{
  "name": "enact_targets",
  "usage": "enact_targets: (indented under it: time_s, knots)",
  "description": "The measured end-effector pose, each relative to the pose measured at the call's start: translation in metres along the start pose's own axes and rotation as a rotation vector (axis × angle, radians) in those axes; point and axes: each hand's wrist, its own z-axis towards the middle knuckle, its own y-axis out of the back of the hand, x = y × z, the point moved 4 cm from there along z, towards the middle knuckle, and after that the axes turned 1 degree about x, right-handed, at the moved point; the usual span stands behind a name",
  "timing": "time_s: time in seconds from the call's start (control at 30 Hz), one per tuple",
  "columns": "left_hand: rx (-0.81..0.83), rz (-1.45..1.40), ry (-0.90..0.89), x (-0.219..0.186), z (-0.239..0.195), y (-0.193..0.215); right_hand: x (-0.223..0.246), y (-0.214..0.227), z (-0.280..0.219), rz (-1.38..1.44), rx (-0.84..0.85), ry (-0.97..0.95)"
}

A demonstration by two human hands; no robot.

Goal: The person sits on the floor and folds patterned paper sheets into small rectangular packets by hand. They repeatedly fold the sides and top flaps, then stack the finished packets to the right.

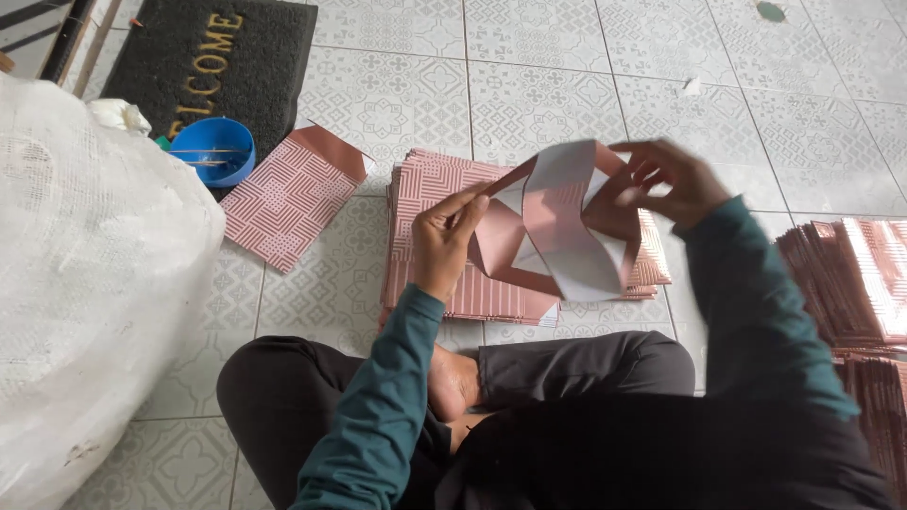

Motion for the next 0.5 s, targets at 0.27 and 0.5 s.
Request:
enact_targets:
  time_s: [0.27, 0.5]
  knots:
    - [0.150, 0.472, -0.398, 0.073, 0.001, 0.049, -0.021, -0.127, -0.050, -0.138, -0.524, 0.133]
    - [0.291, 0.842, -0.287, 0.202, -0.038, 0.102, -0.090, -0.226, -0.095, -0.107, -0.559, 0.066]
